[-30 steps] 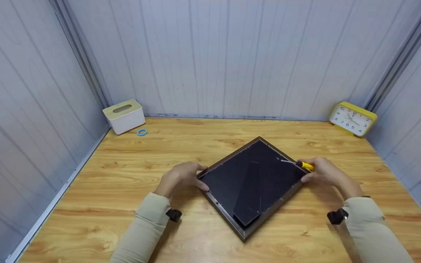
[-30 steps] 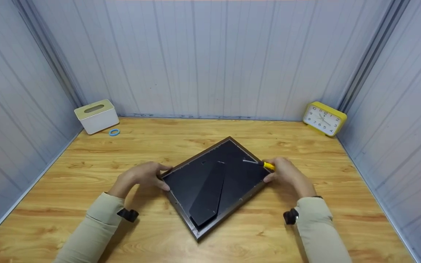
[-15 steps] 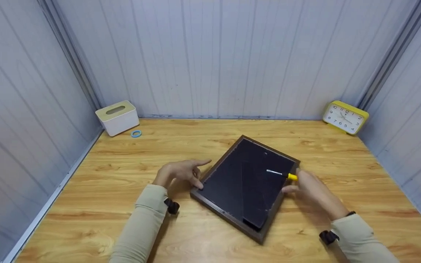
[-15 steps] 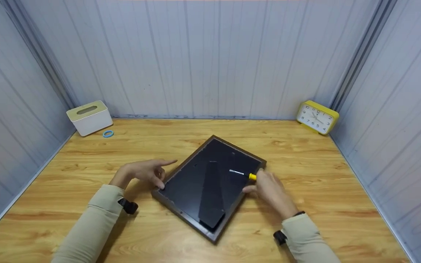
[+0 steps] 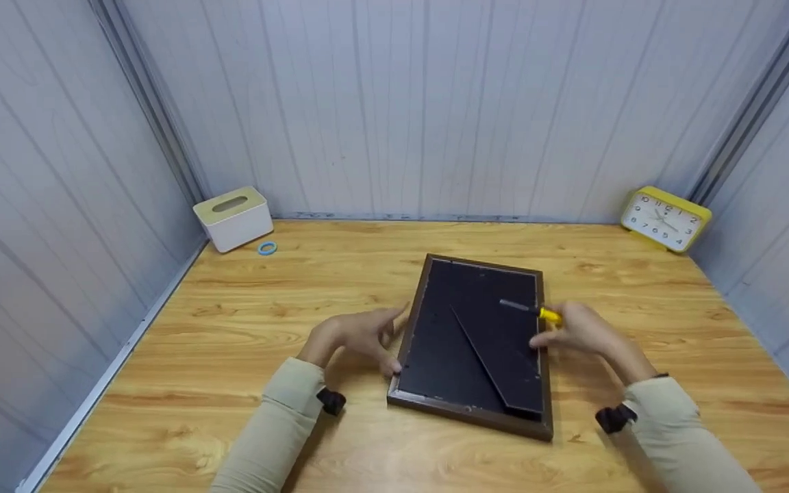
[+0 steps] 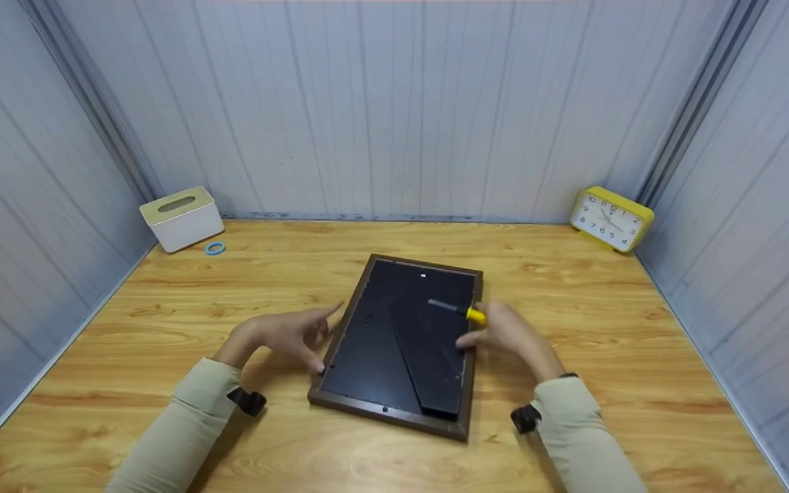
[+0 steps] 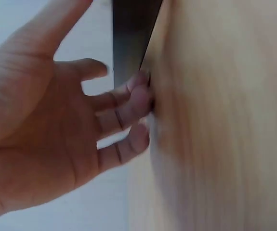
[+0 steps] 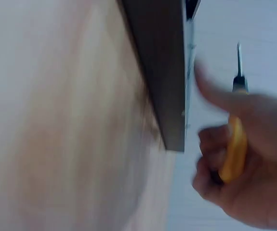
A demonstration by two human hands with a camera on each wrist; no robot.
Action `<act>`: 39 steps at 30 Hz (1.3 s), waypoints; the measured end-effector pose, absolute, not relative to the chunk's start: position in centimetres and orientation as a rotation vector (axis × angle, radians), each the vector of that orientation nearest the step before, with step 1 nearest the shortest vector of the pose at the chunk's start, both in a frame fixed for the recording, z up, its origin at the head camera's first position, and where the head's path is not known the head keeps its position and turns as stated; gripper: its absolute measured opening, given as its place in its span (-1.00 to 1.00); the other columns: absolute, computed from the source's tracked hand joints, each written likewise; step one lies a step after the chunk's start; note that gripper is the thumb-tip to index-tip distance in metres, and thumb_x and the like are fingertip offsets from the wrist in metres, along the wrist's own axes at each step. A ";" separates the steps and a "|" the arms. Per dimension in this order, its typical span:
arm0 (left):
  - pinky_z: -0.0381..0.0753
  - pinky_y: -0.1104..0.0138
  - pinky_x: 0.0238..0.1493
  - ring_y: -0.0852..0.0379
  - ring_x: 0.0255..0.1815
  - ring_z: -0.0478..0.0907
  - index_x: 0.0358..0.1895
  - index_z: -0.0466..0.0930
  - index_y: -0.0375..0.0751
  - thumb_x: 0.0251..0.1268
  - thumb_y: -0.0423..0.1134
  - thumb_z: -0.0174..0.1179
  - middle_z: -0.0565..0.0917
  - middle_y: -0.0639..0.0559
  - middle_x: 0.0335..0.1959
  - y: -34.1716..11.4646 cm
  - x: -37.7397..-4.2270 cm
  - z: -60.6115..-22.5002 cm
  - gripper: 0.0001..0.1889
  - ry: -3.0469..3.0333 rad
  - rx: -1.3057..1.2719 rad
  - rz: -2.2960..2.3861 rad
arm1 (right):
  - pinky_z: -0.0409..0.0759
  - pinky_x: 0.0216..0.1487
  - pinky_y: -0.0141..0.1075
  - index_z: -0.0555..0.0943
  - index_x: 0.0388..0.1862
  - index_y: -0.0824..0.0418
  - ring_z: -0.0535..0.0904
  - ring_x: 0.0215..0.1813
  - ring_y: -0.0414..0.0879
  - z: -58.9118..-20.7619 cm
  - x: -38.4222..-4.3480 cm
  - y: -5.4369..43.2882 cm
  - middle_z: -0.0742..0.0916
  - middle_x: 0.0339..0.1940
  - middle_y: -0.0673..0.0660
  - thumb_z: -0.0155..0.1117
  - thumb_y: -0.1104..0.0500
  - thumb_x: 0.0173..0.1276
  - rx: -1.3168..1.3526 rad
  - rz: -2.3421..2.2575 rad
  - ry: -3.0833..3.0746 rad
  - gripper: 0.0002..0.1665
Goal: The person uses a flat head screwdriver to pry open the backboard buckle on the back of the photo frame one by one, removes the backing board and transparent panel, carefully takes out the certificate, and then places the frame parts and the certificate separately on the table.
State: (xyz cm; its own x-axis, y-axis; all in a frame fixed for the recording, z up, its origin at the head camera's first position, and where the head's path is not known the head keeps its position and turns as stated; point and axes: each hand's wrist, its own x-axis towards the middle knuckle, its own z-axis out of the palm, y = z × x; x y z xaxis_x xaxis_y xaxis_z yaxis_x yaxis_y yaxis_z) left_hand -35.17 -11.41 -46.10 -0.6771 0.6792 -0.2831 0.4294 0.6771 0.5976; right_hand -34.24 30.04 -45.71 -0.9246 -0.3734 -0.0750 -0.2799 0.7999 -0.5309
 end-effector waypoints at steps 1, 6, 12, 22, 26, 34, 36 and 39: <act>0.22 0.10 0.44 -0.12 0.47 0.22 0.64 -0.35 -0.10 -0.03 0.10 0.55 0.29 -0.28 0.46 -11.6 -35.5 -46.2 0.35 2.405 0.868 0.699 | 0.35 -0.51 -0.33 0.26 0.42 0.59 0.31 -0.54 -0.14 -45.7 -33.8 30.0 0.54 -0.51 0.09 0.59 -0.08 0.11 -0.528 -0.817 2.762 0.15; -0.11 0.10 0.55 -0.10 0.61 -0.25 0.64 -0.37 -0.07 -0.08 0.12 0.56 -0.25 -0.20 0.64 -10.7 -35.7 -46.3 0.39 2.451 0.866 0.647 | 0.35 -0.42 -0.30 0.25 0.47 0.51 0.26 -0.53 -0.15 -45.9 -33.2 30.4 0.54 -0.46 0.07 0.59 -0.07 0.11 -0.618 -0.852 2.662 0.15; -0.04 -0.07 0.51 -0.27 0.58 -0.18 0.64 -0.38 0.19 -0.20 0.37 0.48 -0.23 -0.06 0.65 -8.7 -34.1 -46.3 0.42 2.477 0.778 0.523 | 0.36 -0.42 -0.36 0.33 0.43 0.50 0.31 -0.49 -0.15 -46.1 -35.2 32.0 0.57 -0.40 0.20 0.61 0.11 0.10 -0.645 -0.942 2.656 0.02; 0.11 0.03 0.50 -0.10 0.59 -0.08 0.64 -0.42 0.13 -0.12 0.40 0.45 -0.24 -0.03 0.65 -7.6 -34.3 -46.0 0.41 2.463 0.745 0.430 | 0.37 -0.41 -0.38 0.29 0.44 0.54 0.35 -0.42 -0.10 -46.3 -36.1 32.8 0.45 -0.49 0.03 0.62 0.15 0.09 -0.706 -1.006 2.617 0.05; 0.07 0.12 0.51 -0.05 0.59 -0.09 0.64 -0.44 0.08 -0.08 0.34 0.47 -0.29 -0.07 0.64 -7.7 -34.7 -46.1 0.41 2.432 0.749 0.467 | 0.37 -0.40 -0.38 0.31 0.42 0.54 0.36 -0.42 -0.11 -46.3 -36.0 32.8 0.45 -0.51 0.02 0.62 0.16 0.08 -0.721 -1.012 2.625 0.03; -0.01 0.13 0.53 -0.03 0.60 -0.16 0.64 -0.43 0.07 -0.11 0.30 0.51 -0.31 -0.08 0.64 -7.9 -34.7 -46.5 0.42 2.413 0.751 0.556 | 0.54 -0.28 -0.22 0.26 0.47 0.49 0.55 -0.30 0.01 -45.3 -34.6 31.4 0.63 -0.34 0.21 0.35 -0.06 0.40 -0.675 -0.927 2.748 -0.09; -0.01 0.13 0.53 -0.03 0.60 -0.16 0.64 -0.42 0.07 -0.12 0.29 0.52 -0.30 -0.09 0.64 -7.9 -34.6 -46.4 0.42 2.415 0.750 0.563 | 0.57 -0.19 -0.10 0.26 0.44 0.47 0.58 -0.19 0.10 -44.8 -33.7 30.5 0.63 -0.17 0.33 0.22 -0.06 0.50 -0.681 -0.958 2.739 -0.19; -0.04 0.12 0.54 -0.04 0.60 -0.17 0.64 -0.42 0.06 -0.12 0.28 0.53 -0.30 -0.11 0.64 -7.9 -34.6 -46.4 0.43 2.411 0.752 0.579 | 0.59 -0.15 -0.09 0.29 0.27 0.43 0.57 -0.12 0.13 -44.1 -32.4 29.0 0.60 -0.01 0.38 0.15 0.05 0.56 -0.783 -1.008 2.663 -0.45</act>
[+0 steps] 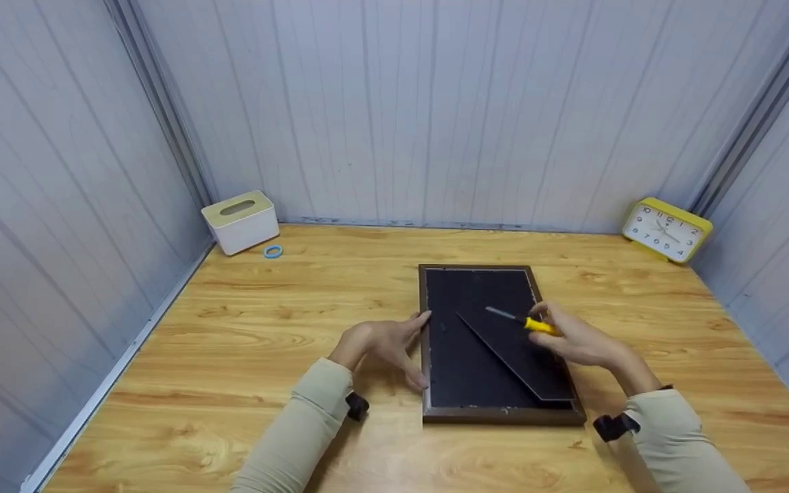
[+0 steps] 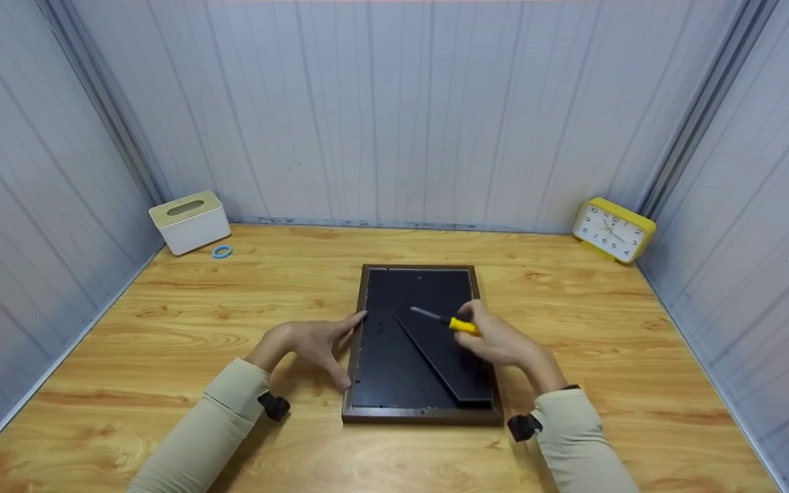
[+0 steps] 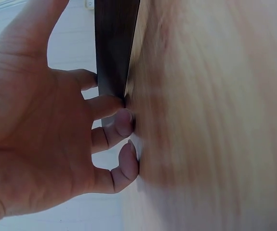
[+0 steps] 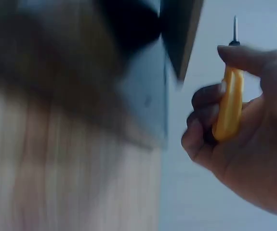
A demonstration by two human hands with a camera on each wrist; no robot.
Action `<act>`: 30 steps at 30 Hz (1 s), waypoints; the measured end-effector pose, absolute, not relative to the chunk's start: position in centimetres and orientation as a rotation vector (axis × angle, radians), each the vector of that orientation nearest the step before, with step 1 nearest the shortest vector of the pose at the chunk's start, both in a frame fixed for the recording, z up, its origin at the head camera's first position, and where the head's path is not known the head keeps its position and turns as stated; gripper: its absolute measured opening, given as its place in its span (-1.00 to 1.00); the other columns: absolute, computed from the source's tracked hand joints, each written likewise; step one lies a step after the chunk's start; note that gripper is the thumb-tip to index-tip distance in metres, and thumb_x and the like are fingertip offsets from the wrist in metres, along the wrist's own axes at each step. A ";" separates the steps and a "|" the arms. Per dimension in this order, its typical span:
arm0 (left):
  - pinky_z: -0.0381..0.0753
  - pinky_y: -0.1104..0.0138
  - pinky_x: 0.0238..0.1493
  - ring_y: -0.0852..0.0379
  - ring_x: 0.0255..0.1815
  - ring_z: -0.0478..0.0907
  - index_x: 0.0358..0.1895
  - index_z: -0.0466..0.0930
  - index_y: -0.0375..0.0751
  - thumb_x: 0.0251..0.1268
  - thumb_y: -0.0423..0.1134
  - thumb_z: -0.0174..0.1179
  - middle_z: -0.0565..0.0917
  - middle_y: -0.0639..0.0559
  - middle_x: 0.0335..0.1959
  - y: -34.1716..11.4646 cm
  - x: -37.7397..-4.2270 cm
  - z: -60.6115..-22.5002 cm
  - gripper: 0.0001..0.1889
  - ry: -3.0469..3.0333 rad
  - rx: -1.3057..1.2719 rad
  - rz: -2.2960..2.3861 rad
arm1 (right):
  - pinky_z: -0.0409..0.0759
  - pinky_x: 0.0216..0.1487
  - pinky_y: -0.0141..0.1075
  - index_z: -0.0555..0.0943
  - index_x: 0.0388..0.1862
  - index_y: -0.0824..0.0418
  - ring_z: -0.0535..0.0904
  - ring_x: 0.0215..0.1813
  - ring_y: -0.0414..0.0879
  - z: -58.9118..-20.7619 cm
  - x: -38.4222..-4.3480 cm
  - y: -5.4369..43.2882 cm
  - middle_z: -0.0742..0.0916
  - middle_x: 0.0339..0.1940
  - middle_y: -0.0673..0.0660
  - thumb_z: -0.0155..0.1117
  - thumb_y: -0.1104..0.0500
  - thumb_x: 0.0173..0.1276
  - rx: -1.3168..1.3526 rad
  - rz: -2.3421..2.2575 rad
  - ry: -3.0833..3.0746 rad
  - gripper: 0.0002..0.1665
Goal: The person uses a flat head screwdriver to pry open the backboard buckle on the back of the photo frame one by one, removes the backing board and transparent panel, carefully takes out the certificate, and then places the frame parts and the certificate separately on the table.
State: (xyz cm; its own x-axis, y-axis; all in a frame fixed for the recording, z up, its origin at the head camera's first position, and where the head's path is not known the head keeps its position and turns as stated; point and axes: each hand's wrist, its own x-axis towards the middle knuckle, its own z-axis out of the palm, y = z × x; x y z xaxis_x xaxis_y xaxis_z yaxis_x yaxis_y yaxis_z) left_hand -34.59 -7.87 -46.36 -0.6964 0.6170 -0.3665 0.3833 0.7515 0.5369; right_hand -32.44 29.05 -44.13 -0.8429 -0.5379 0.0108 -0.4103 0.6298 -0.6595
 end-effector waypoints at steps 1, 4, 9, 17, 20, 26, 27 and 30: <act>-0.04 0.12 0.54 -0.05 0.60 -0.17 0.64 -0.41 0.06 -0.13 0.28 0.53 -0.29 -0.12 0.64 -7.8 -34.6 -46.3 0.43 2.412 0.752 0.586 | 0.56 -0.19 -0.15 0.30 0.22 0.39 0.54 -0.16 0.09 -44.0 -32.1 28.6 0.59 -0.05 0.33 0.14 0.11 0.56 -0.814 -1.022 2.625 -0.54; -0.05 0.12 0.54 -0.05 0.60 -0.17 0.64 -0.41 0.06 -0.13 0.27 0.54 -0.29 -0.13 0.64 -7.8 -34.6 -46.3 0.43 2.411 0.751 0.603 | 0.48 -0.23 -0.27 0.32 0.12 0.32 0.47 -0.22 0.02 -43.7 -31.3 27.5 0.56 -0.11 0.24 0.09 0.21 0.57 -0.885 -1.039 2.515 -0.71; -0.05 0.12 0.54 -0.04 0.60 -0.16 0.64 -0.40 0.08 -0.15 0.28 0.54 -0.28 -0.11 0.64 -7.8 -34.7 -46.3 0.43 2.408 0.743 0.613 | 0.54 -0.19 -0.27 0.37 0.09 0.29 0.50 -0.20 0.01 -44.1 -30.6 26.2 0.56 -0.16 0.19 0.06 0.21 0.59 -0.942 -1.076 2.391 -0.78; -0.03 0.16 0.54 0.02 0.60 -0.19 0.64 -0.41 0.02 -0.11 0.25 0.54 -0.29 -0.13 0.63 -7.9 -34.6 -46.4 0.43 2.398 0.759 0.615 | 0.55 -0.19 -0.34 0.58 -0.04 0.19 0.53 -0.24 -0.11 -45.7 -30.1 24.9 0.66 -0.18 0.12 0.22 0.18 0.51 -1.082 -1.229 2.361 -0.86; -0.04 0.15 0.54 0.01 0.60 -0.19 0.64 -0.41 0.02 -0.12 0.25 0.55 -0.29 -0.13 0.64 -7.9 -34.5 -46.3 0.43 2.399 0.752 0.621 | 0.58 -0.17 -0.33 0.67 -0.09 0.11 0.56 -0.23 -0.12 -46.2 -29.9 24.5 0.71 -0.17 0.06 0.32 0.16 0.43 -1.087 -1.256 2.394 -0.88; -0.05 0.16 0.54 -0.01 0.60 -0.18 0.64 -0.42 0.01 -0.09 0.24 0.54 -0.30 -0.17 0.63 -7.9 -34.5 -46.3 0.42 2.396 0.766 0.624 | 0.59 -0.26 -0.40 0.77 -0.09 0.23 0.59 -0.29 -0.16 -46.8 -30.1 24.5 0.78 -0.21 0.10 0.46 0.24 0.29 -1.117 -1.354 2.371 -0.79; -0.04 0.16 0.54 -0.01 0.60 -0.17 0.64 -0.42 0.03 -0.10 0.24 0.54 -0.30 -0.15 0.63 -7.9 -34.5 -46.4 0.42 2.396 0.762 0.627 | 0.59 -0.28 -0.41 0.78 -0.08 0.26 0.59 -0.31 -0.18 -46.9 -30.1 24.5 0.79 -0.23 0.12 0.47 0.25 0.28 -1.118 -1.374 2.355 -0.77; -0.03 0.15 0.53 -0.01 0.60 -0.15 0.64 -0.40 0.07 -0.12 0.24 0.55 -0.28 -0.10 0.64 -7.9 -34.5 -46.4 0.42 2.399 0.748 0.640 | 0.58 -0.33 -0.43 0.77 -0.06 0.30 0.57 -0.36 -0.20 -47.0 -30.2 24.6 0.78 -0.28 0.14 0.48 0.27 0.26 -1.095 -1.436 2.304 -0.73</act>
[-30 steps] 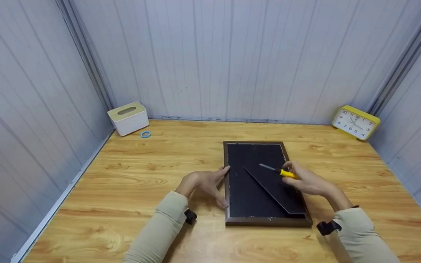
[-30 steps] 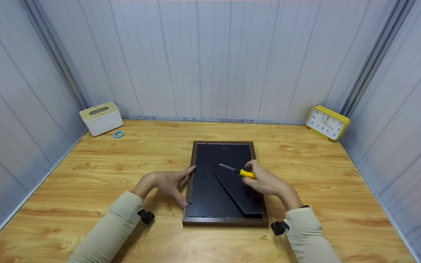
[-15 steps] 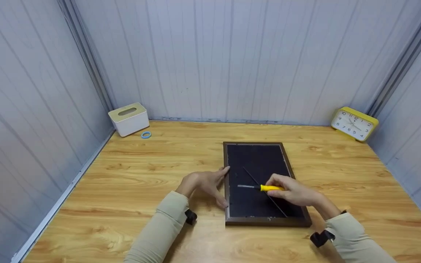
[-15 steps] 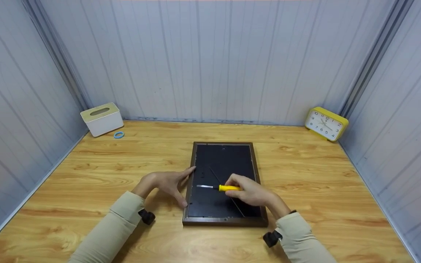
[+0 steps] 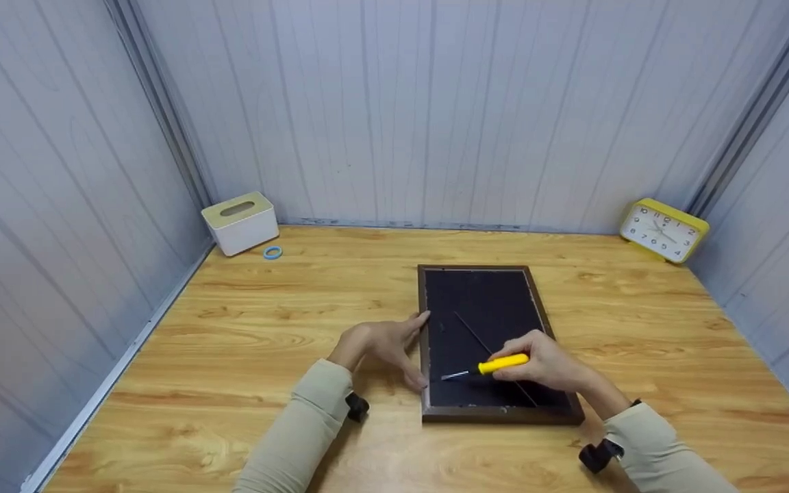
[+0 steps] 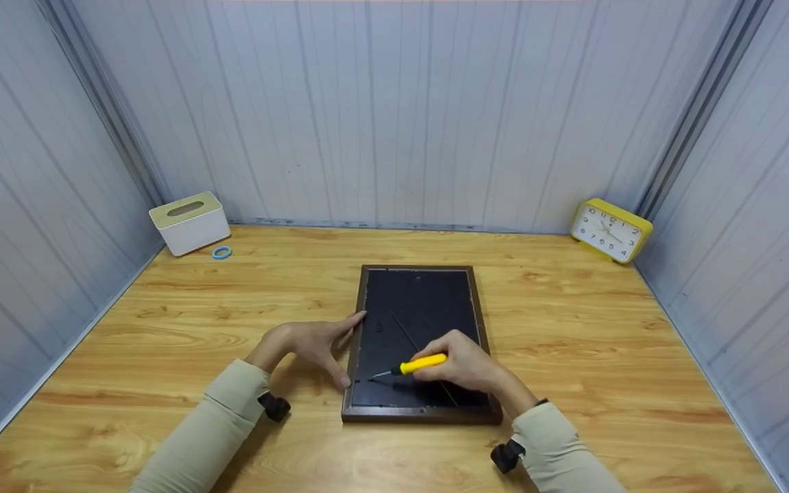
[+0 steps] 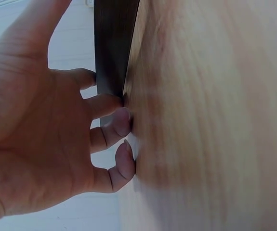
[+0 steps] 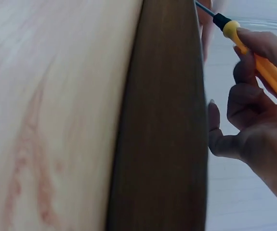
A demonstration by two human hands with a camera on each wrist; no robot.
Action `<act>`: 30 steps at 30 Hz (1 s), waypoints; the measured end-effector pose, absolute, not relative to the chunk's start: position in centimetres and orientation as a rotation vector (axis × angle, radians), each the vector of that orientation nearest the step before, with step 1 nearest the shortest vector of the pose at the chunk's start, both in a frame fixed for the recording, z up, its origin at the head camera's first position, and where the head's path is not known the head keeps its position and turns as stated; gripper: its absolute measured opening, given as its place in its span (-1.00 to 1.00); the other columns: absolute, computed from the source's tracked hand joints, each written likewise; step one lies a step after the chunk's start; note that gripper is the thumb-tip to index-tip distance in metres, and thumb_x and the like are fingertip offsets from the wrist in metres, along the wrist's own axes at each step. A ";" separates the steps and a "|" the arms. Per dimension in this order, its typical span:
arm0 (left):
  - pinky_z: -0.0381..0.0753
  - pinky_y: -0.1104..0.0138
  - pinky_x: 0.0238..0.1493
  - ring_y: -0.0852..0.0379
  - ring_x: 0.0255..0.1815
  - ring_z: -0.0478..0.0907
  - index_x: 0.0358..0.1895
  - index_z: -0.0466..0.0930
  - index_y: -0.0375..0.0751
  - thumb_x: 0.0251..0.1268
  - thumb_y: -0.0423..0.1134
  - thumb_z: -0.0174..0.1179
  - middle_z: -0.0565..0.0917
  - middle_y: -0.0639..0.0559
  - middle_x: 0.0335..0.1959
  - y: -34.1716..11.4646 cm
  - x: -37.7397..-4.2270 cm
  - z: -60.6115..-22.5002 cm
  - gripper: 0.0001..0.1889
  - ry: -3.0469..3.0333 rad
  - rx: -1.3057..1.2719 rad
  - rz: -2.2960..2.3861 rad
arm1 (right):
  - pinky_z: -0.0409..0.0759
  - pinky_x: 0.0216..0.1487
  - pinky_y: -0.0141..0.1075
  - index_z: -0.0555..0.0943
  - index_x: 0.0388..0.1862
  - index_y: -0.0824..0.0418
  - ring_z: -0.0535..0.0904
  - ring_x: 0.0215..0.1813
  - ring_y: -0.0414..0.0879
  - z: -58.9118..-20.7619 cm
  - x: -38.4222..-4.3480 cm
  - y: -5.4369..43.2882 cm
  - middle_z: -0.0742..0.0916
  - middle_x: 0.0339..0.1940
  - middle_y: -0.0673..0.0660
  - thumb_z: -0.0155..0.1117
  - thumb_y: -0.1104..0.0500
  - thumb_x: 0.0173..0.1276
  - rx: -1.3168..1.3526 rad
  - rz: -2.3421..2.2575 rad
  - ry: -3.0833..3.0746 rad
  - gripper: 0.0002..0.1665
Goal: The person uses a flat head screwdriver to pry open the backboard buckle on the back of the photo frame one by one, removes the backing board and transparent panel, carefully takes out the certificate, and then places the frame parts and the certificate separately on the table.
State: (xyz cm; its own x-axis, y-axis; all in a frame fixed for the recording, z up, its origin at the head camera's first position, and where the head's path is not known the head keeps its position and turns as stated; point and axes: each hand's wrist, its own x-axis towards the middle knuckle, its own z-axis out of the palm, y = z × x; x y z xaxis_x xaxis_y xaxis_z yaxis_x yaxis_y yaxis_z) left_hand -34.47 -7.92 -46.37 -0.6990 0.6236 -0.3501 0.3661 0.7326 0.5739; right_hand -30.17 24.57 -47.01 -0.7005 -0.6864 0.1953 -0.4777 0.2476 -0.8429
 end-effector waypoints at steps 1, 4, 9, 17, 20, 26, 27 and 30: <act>-0.02 0.15 0.53 -0.01 0.59 -0.14 0.64 -0.39 0.08 -0.13 0.24 0.56 -0.27 -0.09 0.64 -7.9 -34.5 -46.4 0.42 2.400 0.744 0.646 | 0.57 -0.33 -0.44 0.78 -0.06 0.29 0.56 -0.37 -0.20 -47.1 -30.2 24.5 0.78 -0.30 0.14 0.48 0.26 0.25 -1.089 -1.448 2.296 -0.73; -0.01 0.12 0.53 -0.03 0.59 -0.11 0.65 -0.37 0.10 -0.15 0.24 0.56 -0.25 -0.09 0.64 -7.9 -34.5 -46.4 0.42 2.407 0.739 0.651 | 0.57 -0.33 -0.44 0.78 -0.06 0.28 0.56 -0.38 -0.20 -47.2 -30.3 24.5 0.77 -0.32 0.15 0.49 0.27 0.24 -1.045 -1.476 2.279 -0.72; -0.01 0.11 0.53 -0.04 0.59 -0.11 0.65 -0.36 0.10 -0.14 0.24 0.56 -0.25 -0.09 0.64 -8.0 -34.5 -46.6 0.42 2.409 0.744 0.650 | 0.60 -0.30 -0.42 0.79 -0.07 0.26 0.61 -0.33 -0.18 -47.4 -30.3 24.4 0.80 -0.25 0.15 0.50 0.25 0.23 -0.951 -1.473 2.276 -0.72; -0.09 0.14 0.54 0.01 0.60 -0.22 0.64 -0.39 0.10 -0.15 0.21 0.58 -0.29 -0.10 0.64 -8.1 -34.6 -46.7 0.44 2.387 0.738 0.693 | 0.62 -0.26 -0.41 0.77 -0.03 0.29 0.65 -0.26 -0.14 -47.2 -30.2 24.0 0.81 -0.19 0.15 0.52 0.20 0.22 -0.921 -1.424 2.297 -0.66; -0.09 0.14 0.54 0.01 0.60 -0.21 0.64 -0.39 0.11 -0.17 0.23 0.58 -0.28 -0.10 0.64 -8.1 -34.7 -46.7 0.44 2.393 0.734 0.687 | 0.61 -0.26 -0.41 0.78 -0.03 0.26 0.64 -0.26 -0.14 -47.0 -30.2 23.8 0.81 -0.19 0.13 0.52 0.18 0.22 -0.920 -1.398 2.312 -0.66; -0.06 0.14 0.54 0.00 0.60 -0.18 0.65 -0.38 0.12 -0.17 0.23 0.57 -0.26 -0.08 0.64 -8.0 -34.7 -46.8 0.43 2.401 0.734 0.677 | 0.60 -0.27 -0.41 0.79 -0.05 0.24 0.63 -0.28 -0.15 -47.0 -30.2 23.7 0.81 -0.20 0.13 0.52 0.18 0.22 -0.901 -1.377 2.322 -0.68; -0.06 0.15 0.54 0.01 0.60 -0.18 0.65 -0.38 0.12 -0.17 0.24 0.57 -0.26 -0.08 0.64 -8.0 -34.6 -46.8 0.43 2.405 0.733 0.673 | 0.60 -0.28 -0.41 0.79 -0.05 0.23 0.63 -0.29 -0.14 -47.0 -30.2 23.7 0.81 -0.21 0.12 0.52 0.18 0.22 -0.896 -1.374 2.327 -0.69; -0.06 0.15 0.54 0.01 0.60 -0.17 0.65 -0.37 0.11 -0.17 0.24 0.57 -0.25 -0.08 0.64 -7.9 -34.4 -46.8 0.43 2.417 0.718 0.660 | 0.60 -0.27 -0.40 0.80 -0.06 0.21 0.63 -0.29 -0.13 -47.2 -30.1 23.5 0.81 -0.22 0.11 0.53 0.17 0.21 -0.886 -1.370 2.342 -0.69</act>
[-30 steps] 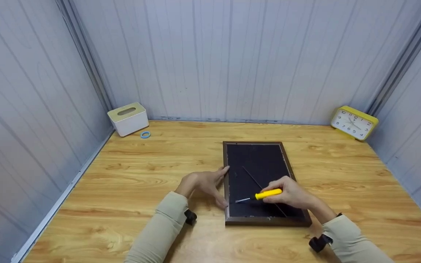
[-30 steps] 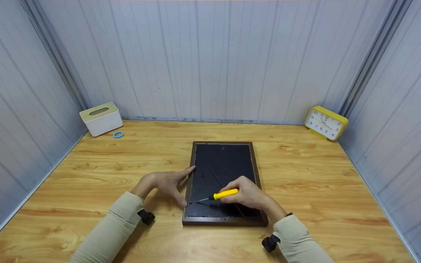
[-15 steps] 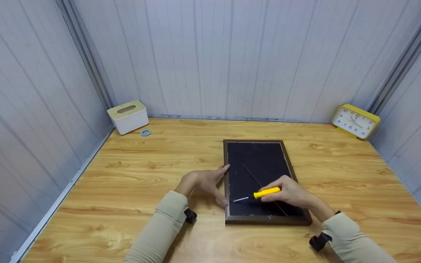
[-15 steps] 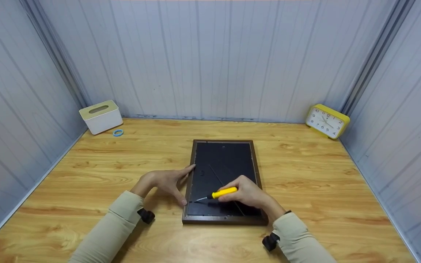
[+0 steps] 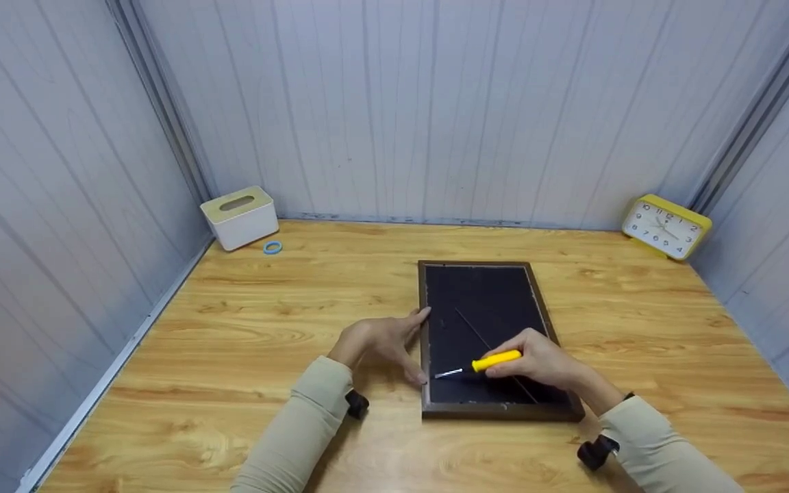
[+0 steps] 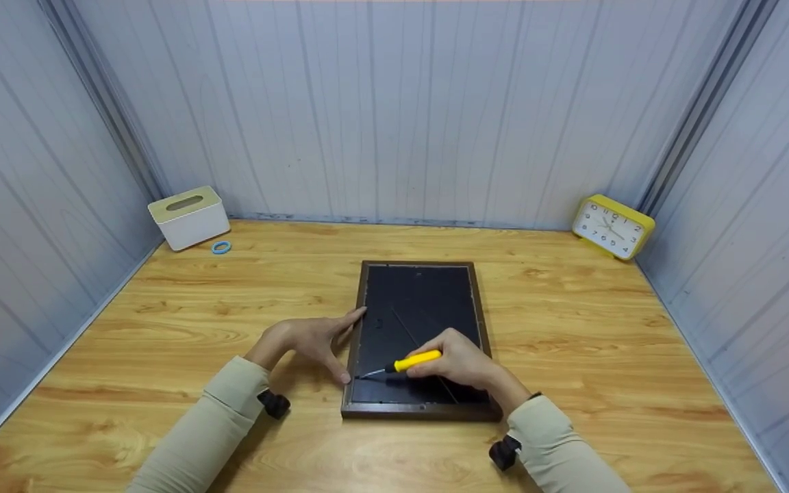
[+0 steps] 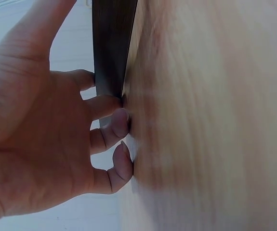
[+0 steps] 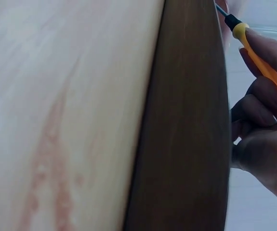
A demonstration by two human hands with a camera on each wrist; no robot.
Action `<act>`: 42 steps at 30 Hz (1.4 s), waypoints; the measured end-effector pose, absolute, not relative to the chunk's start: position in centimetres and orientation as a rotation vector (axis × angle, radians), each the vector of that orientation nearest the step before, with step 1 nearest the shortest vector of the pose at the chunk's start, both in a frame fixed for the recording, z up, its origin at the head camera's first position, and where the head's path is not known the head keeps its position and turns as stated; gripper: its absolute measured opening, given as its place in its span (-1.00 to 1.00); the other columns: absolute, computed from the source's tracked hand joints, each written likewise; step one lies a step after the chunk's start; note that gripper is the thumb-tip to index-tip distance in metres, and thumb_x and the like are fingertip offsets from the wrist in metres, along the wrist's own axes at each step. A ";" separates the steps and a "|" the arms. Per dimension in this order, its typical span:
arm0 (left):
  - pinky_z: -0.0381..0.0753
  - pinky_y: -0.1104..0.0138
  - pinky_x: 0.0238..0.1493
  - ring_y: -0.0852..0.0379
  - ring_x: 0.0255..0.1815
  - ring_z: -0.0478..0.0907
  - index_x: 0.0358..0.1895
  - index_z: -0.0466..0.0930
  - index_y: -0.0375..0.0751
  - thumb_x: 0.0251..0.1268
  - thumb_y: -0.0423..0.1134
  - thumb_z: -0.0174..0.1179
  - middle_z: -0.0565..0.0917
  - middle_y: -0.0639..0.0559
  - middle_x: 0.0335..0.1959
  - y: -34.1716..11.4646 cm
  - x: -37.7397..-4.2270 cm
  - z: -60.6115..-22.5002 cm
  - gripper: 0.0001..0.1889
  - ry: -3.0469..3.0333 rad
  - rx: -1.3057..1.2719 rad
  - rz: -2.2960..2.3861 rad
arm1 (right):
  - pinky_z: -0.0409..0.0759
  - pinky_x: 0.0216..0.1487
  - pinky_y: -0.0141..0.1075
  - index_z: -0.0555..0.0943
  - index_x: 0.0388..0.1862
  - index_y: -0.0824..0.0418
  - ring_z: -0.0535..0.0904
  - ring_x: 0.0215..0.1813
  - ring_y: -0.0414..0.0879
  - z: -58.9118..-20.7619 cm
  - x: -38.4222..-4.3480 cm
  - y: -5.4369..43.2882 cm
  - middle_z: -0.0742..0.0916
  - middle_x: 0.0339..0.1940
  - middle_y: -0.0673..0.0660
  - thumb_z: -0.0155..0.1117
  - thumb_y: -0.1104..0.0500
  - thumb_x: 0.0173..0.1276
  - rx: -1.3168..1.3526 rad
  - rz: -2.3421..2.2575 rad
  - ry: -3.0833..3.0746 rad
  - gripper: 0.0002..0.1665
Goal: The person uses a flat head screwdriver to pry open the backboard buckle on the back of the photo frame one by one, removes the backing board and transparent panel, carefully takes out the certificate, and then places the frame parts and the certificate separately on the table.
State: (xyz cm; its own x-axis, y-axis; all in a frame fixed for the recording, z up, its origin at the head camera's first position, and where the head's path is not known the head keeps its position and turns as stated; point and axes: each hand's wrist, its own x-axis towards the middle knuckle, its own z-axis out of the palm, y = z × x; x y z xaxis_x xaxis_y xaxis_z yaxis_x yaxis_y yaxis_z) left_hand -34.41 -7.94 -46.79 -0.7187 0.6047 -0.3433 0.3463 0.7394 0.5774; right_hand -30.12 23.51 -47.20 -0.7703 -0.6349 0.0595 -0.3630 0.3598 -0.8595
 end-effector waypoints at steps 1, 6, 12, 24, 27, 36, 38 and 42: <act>-0.05 0.15 0.54 0.01 0.60 -0.17 0.65 -0.38 0.10 -0.18 0.24 0.56 -0.25 -0.08 0.64 -7.9 -34.3 -46.8 0.43 2.423 0.712 0.645 | 0.60 -0.27 -0.39 0.80 -0.06 0.20 0.64 -0.29 -0.13 -47.3 -30.1 23.4 0.81 -0.23 0.10 0.53 0.17 0.21 -0.880 -1.371 2.344 -0.70; 0.01 0.12 0.53 -0.05 0.60 -0.12 0.64 -0.41 0.06 -0.18 0.28 0.53 -0.25 -0.13 0.64 -7.4 -33.9 -46.7 0.45 2.459 0.702 0.556 | 0.61 -0.26 -0.38 0.81 -0.08 0.19 0.64 -0.28 -0.13 -47.6 -30.0 22.9 0.81 -0.24 0.07 0.53 0.13 0.22 -0.885 -1.361 2.373 -0.70; -0.01 0.15 0.53 -0.05 0.60 -0.14 0.64 -0.41 0.01 -0.16 0.22 0.56 -0.26 -0.19 0.63 -7.1 -34.0 -46.5 0.45 2.458 0.697 0.569 | 0.60 -0.27 -0.37 0.82 -0.11 0.12 0.62 -0.29 -0.12 -47.4 -30.0 22.6 0.81 -0.27 0.01 0.54 0.09 0.21 -0.884 -1.335 2.427 -0.72; -0.09 0.13 0.54 -0.06 0.60 -0.19 0.63 -0.45 0.05 -0.18 0.23 0.56 -0.31 -0.14 0.63 -7.6 -34.2 -46.3 0.47 2.397 0.689 0.569 | 0.60 -0.27 -0.37 0.81 -0.07 0.07 0.61 -0.30 -0.13 -47.6 -29.6 22.6 0.80 -0.28 -0.01 0.51 0.07 0.25 -0.883 -1.332 2.388 -0.73; -0.09 0.13 0.55 -0.05 0.60 -0.20 0.64 -0.44 0.06 -0.17 0.21 0.57 -0.31 -0.14 0.64 -7.4 -34.3 -46.1 0.46 2.394 0.696 0.587 | 0.60 -0.27 -0.39 0.81 -0.07 0.11 0.62 -0.30 -0.15 -47.4 -29.9 23.1 0.81 -0.27 0.02 0.51 0.12 0.25 -0.909 -1.366 2.364 -0.73; -0.09 0.12 0.55 -0.05 0.60 -0.18 0.64 -0.43 0.09 -0.21 0.21 0.59 -0.29 -0.12 0.64 -7.3 -34.4 -46.2 0.48 2.397 0.677 0.606 | 0.60 -0.27 -0.38 0.81 -0.08 0.10 0.61 -0.30 -0.14 -47.7 -29.8 23.1 0.80 -0.28 0.03 0.52 0.11 0.24 -0.895 -1.375 2.358 -0.74; -0.09 0.12 0.54 -0.05 0.60 -0.17 0.64 -0.42 0.09 -0.23 0.21 0.59 -0.28 -0.11 0.64 -7.3 -34.4 -46.2 0.48 2.407 0.666 0.598 | 0.59 -0.28 -0.38 0.81 -0.08 0.09 0.60 -0.31 -0.14 -47.6 -29.8 23.0 0.80 -0.28 0.03 0.52 0.11 0.24 -0.896 -1.366 2.368 -0.74; -0.07 0.12 0.54 -0.07 0.60 -0.16 0.64 -0.43 0.07 -0.23 0.23 0.59 -0.27 -0.12 0.64 -7.0 -34.3 -46.2 0.49 2.419 0.666 0.574 | 0.59 -0.31 -0.38 0.81 -0.10 0.14 0.59 -0.33 -0.15 -47.2 -29.7 22.6 0.79 -0.30 0.05 0.52 0.11 0.23 -0.901 -1.372 2.396 -0.73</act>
